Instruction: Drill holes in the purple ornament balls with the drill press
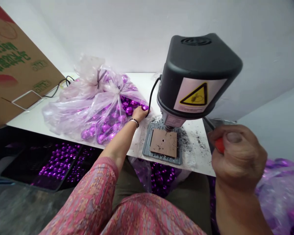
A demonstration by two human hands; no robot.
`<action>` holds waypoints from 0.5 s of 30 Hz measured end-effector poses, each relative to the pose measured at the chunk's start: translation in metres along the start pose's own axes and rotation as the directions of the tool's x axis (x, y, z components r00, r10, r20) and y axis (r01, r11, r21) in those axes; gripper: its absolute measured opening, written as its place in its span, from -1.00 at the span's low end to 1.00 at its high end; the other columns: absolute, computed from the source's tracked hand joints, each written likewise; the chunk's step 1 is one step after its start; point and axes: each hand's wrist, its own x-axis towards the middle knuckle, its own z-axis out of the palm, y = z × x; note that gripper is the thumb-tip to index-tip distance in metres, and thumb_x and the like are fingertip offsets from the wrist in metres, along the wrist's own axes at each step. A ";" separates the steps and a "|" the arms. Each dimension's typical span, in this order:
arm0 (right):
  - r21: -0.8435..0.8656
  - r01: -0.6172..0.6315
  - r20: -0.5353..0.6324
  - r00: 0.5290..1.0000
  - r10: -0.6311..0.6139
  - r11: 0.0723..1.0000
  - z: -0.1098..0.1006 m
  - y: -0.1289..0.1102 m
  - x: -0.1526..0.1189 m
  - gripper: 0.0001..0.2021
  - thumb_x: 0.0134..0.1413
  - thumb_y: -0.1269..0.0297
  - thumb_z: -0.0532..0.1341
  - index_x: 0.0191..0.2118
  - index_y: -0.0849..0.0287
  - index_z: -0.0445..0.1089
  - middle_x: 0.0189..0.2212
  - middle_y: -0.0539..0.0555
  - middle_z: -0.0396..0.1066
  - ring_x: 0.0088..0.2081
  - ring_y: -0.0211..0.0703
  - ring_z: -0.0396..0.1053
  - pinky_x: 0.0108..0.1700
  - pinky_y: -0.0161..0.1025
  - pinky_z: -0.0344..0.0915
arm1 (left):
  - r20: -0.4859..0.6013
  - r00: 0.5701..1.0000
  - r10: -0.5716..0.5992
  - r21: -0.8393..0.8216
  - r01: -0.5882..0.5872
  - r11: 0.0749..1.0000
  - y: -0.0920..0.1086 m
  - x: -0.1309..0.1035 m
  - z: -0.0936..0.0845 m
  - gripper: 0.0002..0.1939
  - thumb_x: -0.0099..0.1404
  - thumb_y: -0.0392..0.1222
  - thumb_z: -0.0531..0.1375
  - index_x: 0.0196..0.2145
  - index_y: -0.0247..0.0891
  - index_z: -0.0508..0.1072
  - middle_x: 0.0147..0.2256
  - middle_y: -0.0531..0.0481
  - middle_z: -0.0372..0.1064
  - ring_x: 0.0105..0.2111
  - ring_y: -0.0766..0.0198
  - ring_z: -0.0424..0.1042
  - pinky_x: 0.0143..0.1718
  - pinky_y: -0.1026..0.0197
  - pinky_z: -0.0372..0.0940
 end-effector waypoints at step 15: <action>0.051 0.061 0.057 0.996 -0.064 0.997 0.012 0.003 0.004 -0.59 0.27 0.00 0.07 -0.44 0.22 0.37 -0.53 -0.01 0.24 -0.45 -0.36 0.24 -0.37 -0.28 0.15 | 0.277 0.960 -0.031 -0.633 0.206 0.746 -0.042 -0.174 -0.046 -0.12 0.01 0.10 0.45 0.23 -0.03 0.22 -0.16 0.06 0.40 -0.32 0.31 0.45 -0.31 0.25 0.33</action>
